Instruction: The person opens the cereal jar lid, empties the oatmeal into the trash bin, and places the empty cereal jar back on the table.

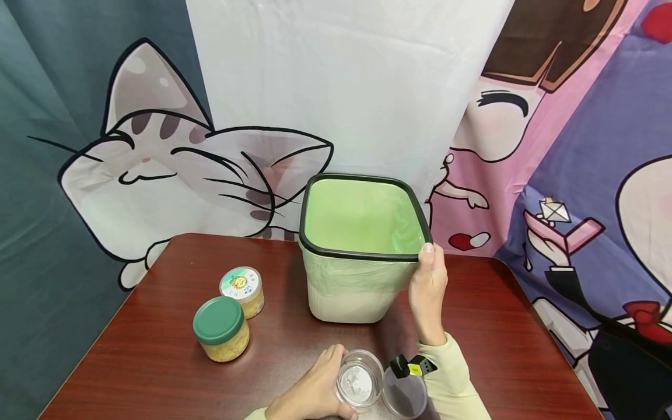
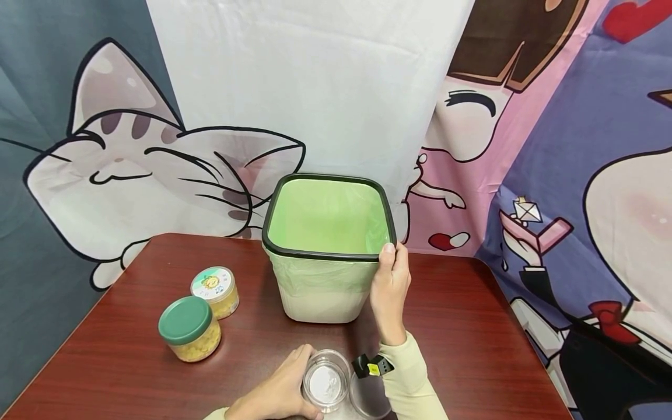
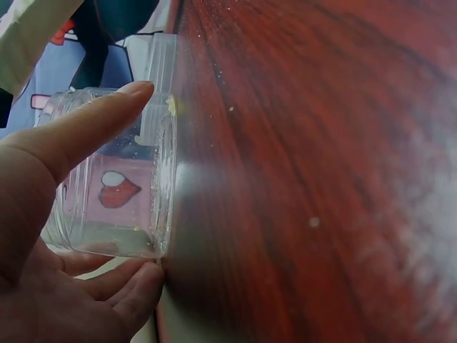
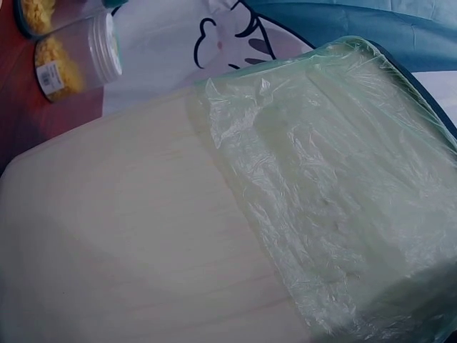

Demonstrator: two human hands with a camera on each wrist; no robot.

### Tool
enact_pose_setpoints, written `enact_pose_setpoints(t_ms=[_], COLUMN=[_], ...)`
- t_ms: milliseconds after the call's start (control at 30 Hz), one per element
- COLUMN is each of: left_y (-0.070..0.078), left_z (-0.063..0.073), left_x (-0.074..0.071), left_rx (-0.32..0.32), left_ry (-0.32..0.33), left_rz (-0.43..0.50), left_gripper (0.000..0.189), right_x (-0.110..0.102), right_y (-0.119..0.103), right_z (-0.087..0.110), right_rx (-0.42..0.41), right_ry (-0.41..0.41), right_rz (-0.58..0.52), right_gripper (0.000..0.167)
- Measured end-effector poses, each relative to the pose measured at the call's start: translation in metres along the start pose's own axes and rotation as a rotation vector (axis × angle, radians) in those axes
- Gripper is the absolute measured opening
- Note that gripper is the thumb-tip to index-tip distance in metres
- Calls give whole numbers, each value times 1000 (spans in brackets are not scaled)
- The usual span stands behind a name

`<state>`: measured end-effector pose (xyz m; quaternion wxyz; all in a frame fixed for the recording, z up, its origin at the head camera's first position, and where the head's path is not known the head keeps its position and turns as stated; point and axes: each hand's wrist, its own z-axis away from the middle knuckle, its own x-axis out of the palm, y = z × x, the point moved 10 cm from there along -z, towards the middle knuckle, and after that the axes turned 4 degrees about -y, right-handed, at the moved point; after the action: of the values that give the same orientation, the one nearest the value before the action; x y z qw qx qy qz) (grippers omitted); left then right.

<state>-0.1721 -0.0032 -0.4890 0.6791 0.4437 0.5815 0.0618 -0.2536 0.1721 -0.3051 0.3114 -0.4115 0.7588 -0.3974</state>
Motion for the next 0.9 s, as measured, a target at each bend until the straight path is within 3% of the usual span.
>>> enact_pose_setpoints(t_ms=[200, 433, 667, 900], left_y=[1, 0, 6, -9], left_z=[1, 4, 11, 23], left_x=[0, -1, -4, -17], left_rx=[9, -6, 56, -66], left_ry=[-1, 2, 9, -14], left_rz=[36, 82, 31, 181], left_gripper=[84, 85, 102, 107], right_x=[0, 0, -1, 0], right_y=[-25, 10, 15, 17], right_z=[5, -3, -3, -2], right_rx=[4, 22, 16, 39], right_ry=[-4, -7, -18, -62], right_rz=[-5, 8, 27, 28], right_gripper=[38, 36, 39, 42])
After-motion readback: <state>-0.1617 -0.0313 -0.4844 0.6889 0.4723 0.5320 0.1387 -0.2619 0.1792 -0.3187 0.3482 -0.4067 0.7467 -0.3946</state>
